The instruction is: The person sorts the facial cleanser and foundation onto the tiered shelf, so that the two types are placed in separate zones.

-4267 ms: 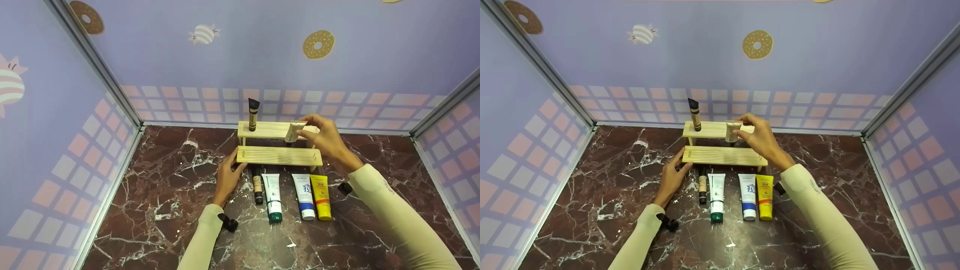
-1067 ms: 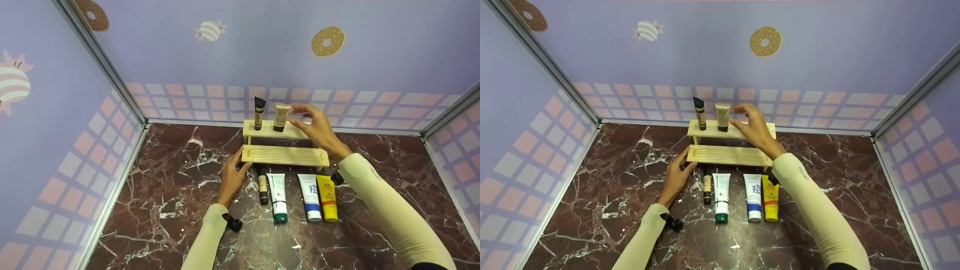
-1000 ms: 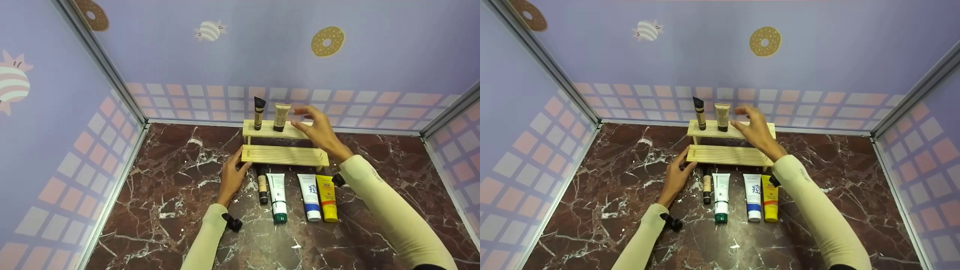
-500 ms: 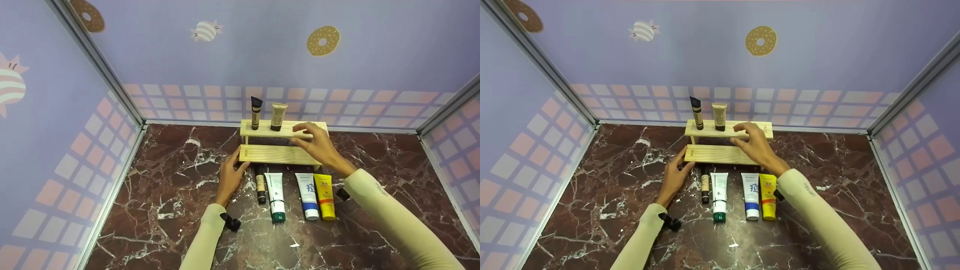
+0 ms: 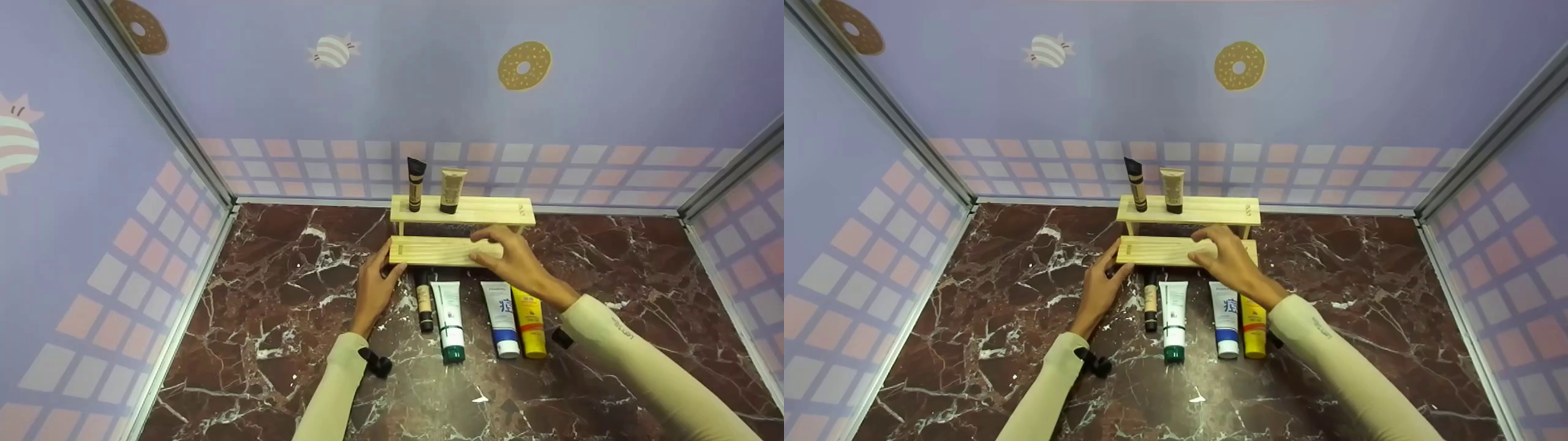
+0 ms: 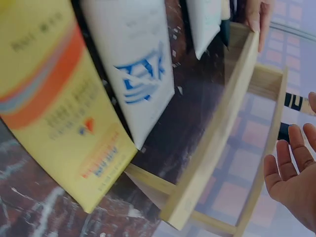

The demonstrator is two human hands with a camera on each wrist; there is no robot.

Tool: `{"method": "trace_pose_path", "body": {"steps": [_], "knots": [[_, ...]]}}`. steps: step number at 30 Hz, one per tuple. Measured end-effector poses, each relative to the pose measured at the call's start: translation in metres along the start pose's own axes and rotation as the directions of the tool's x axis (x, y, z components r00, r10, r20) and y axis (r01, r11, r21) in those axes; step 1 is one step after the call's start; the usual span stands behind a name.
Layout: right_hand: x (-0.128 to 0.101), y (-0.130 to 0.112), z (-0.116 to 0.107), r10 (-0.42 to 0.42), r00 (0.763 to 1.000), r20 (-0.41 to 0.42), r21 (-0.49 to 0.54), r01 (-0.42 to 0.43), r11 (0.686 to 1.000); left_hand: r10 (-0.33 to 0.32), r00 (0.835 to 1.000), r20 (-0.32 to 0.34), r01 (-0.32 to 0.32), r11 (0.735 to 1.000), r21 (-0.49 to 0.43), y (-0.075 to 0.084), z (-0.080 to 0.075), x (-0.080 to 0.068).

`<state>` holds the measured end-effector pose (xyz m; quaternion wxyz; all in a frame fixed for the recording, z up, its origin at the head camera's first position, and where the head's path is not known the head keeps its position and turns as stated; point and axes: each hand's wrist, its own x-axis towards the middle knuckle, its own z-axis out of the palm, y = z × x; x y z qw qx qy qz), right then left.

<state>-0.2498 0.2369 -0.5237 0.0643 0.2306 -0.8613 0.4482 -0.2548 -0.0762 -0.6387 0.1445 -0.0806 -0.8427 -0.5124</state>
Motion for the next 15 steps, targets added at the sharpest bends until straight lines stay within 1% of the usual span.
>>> {"method": "trace_pose_path", "body": {"steps": [9,15], "knots": [[-0.015,-0.001,0.017,0.017,0.998,0.054,0.002,-0.017,1.000,-0.014,1.000,0.008,0.014,1.000,-0.008,0.000,0.000,-0.001],[-0.023,-0.001,0.030,0.011,0.997,0.078,0.037,-0.014,0.999,-0.011,1.000,0.010,0.012,1.000,-0.015,0.001,-0.001,0.000]]}}
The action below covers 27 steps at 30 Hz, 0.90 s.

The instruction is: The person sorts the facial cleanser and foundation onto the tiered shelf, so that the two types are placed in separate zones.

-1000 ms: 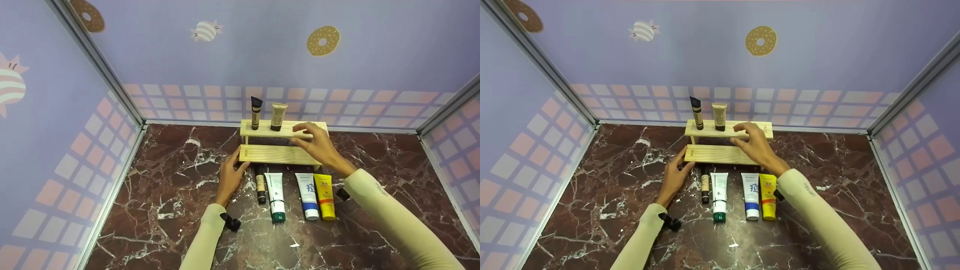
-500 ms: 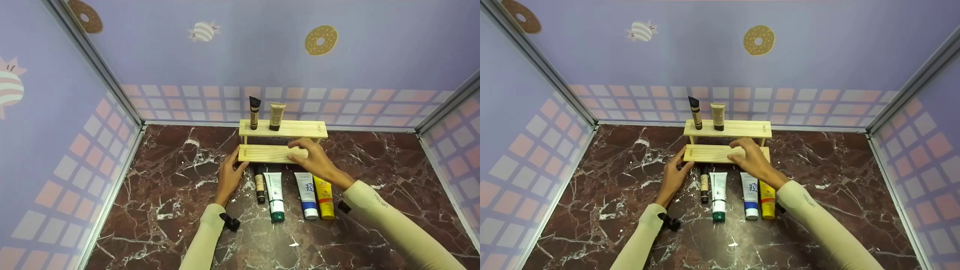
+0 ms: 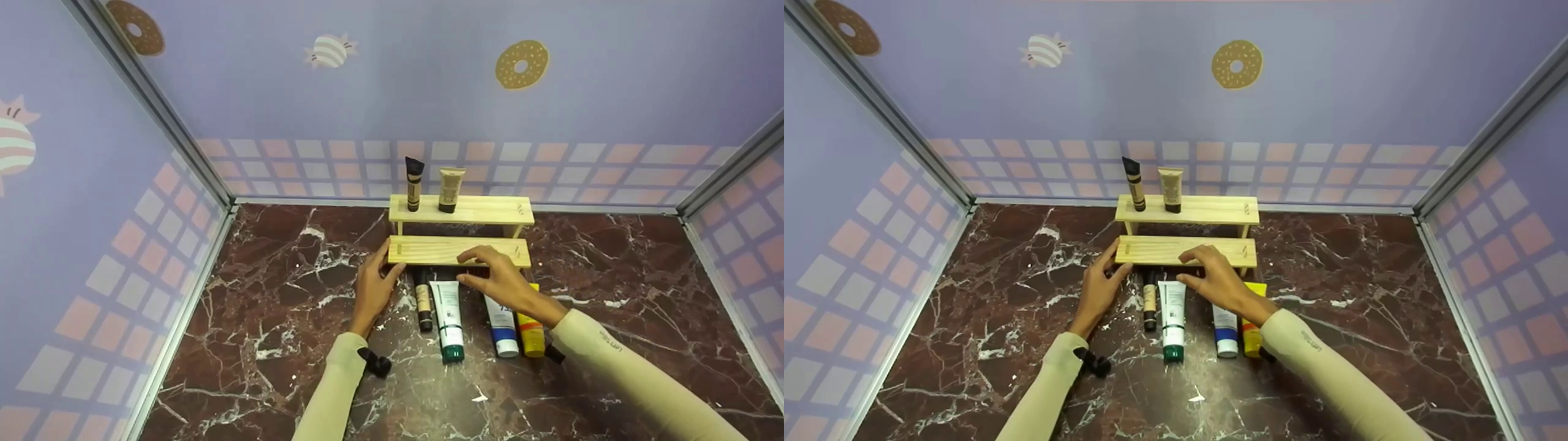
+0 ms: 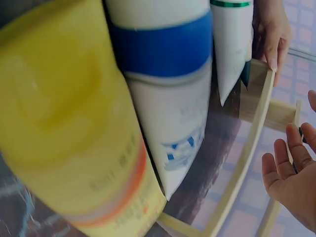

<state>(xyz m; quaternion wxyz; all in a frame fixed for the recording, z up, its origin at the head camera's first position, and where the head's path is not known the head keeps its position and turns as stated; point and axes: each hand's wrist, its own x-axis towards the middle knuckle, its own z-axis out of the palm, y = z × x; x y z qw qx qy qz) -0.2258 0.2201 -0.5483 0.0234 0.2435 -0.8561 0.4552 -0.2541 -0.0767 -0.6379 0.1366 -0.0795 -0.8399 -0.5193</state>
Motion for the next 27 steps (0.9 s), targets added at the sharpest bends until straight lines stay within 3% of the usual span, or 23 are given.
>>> {"method": "trace_pose_path", "body": {"steps": [9,27], "knots": [[-0.006,0.000,0.019,-0.014,0.999,0.047,-0.002,0.014,1.000,0.026,1.000,-0.004,-0.026,1.000,0.000,-0.003,0.001,0.001],[0.000,-0.002,0.045,-0.080,0.993,0.085,-0.022,0.082,0.996,-0.006,1.000,-0.004,0.006,1.000,0.026,0.000,0.001,0.000]]}}
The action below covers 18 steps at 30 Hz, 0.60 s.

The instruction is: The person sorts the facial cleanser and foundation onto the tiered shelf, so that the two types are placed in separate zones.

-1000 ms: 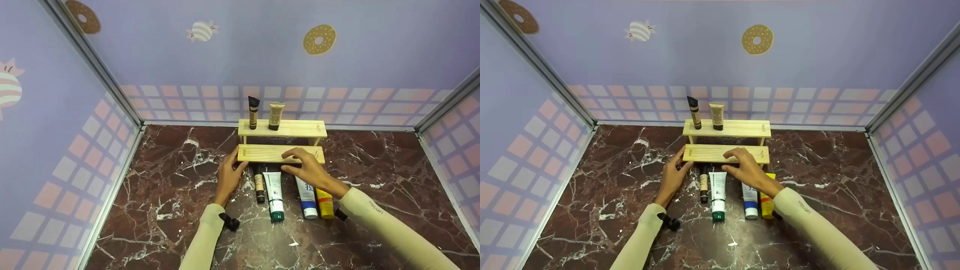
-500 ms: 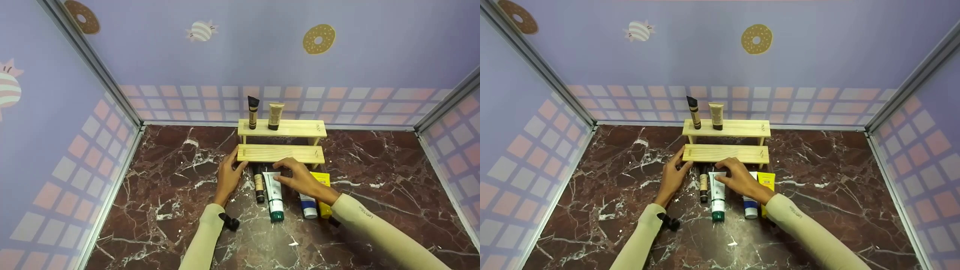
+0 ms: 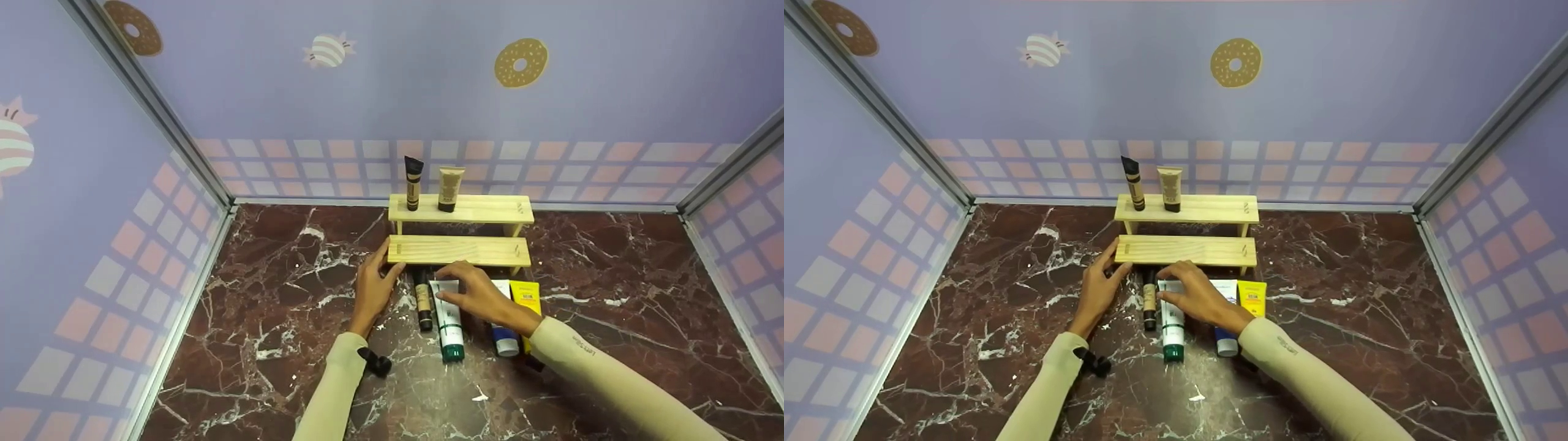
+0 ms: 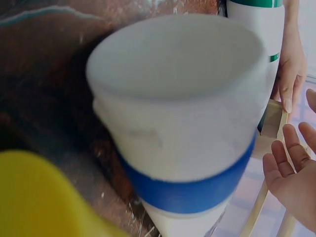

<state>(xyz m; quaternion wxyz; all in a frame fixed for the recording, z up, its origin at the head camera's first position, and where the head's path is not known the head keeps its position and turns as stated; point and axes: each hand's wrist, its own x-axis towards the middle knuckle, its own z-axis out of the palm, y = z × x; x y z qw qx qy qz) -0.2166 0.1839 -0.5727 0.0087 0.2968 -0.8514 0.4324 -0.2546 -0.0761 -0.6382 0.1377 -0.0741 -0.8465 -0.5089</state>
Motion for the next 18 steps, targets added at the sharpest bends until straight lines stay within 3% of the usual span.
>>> {"method": "trace_pose_path", "body": {"steps": [18], "knots": [[0.007,0.002,0.016,-0.058,0.998,0.036,0.003,0.058,0.998,0.017,1.000,0.003,-0.017,1.000,-0.003,-0.001,-0.001,0.000]]}}
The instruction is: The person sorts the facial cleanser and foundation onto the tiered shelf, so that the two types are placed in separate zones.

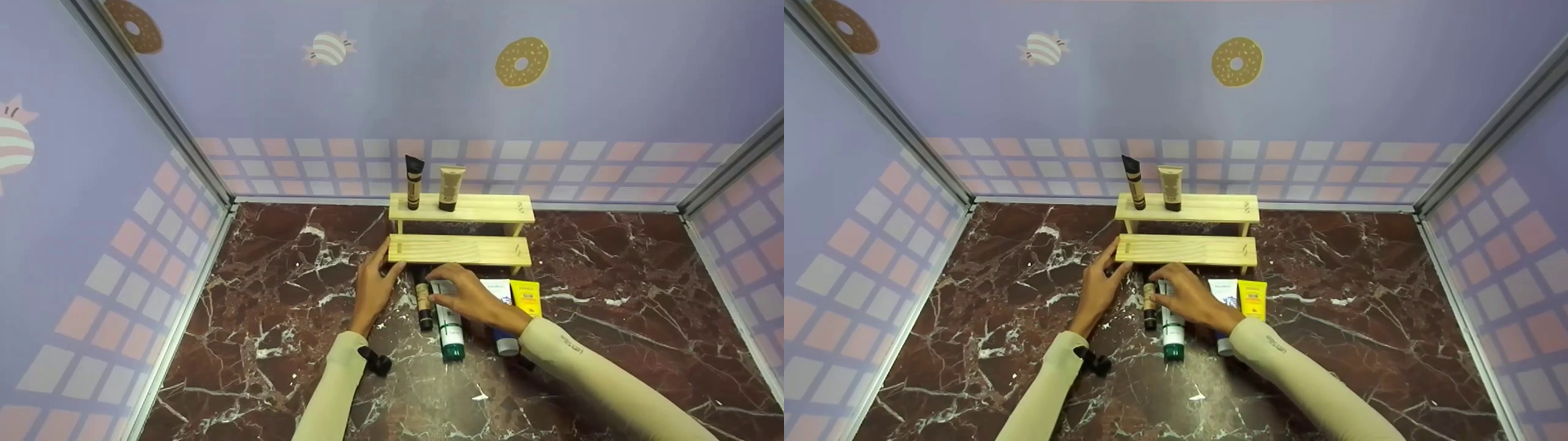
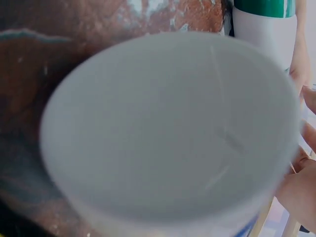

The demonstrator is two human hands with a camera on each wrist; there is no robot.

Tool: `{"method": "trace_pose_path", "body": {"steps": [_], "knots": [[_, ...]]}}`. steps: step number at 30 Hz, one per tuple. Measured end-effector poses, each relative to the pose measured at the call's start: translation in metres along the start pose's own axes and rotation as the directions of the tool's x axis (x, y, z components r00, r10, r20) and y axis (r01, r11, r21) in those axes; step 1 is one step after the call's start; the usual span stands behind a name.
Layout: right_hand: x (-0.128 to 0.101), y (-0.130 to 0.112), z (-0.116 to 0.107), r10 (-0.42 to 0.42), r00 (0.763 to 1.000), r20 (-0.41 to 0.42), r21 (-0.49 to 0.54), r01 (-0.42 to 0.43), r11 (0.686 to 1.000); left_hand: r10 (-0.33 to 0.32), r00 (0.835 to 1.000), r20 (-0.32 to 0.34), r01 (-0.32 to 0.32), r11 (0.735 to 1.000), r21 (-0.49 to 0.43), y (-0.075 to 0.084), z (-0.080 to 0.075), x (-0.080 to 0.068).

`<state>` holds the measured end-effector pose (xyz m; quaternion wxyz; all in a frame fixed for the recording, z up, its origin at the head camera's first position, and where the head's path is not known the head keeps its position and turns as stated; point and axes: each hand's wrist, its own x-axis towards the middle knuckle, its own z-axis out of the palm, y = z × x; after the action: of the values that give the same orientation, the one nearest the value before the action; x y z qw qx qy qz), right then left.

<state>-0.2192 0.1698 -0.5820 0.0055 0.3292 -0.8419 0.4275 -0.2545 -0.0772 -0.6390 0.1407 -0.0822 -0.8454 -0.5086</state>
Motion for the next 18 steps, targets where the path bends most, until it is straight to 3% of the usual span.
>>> {"method": "trace_pose_path", "body": {"steps": [11,18], "knots": [[0.004,0.002,0.010,-0.015,1.000,0.024,-0.071,0.016,0.997,-0.033,0.999,0.015,0.033,0.999,-0.004,0.000,-0.001,-0.001],[0.004,0.000,0.015,-0.062,0.997,0.047,-0.139,0.068,0.988,-0.006,1.000,0.018,0.007,1.000,-0.023,-0.001,0.000,0.000]]}}
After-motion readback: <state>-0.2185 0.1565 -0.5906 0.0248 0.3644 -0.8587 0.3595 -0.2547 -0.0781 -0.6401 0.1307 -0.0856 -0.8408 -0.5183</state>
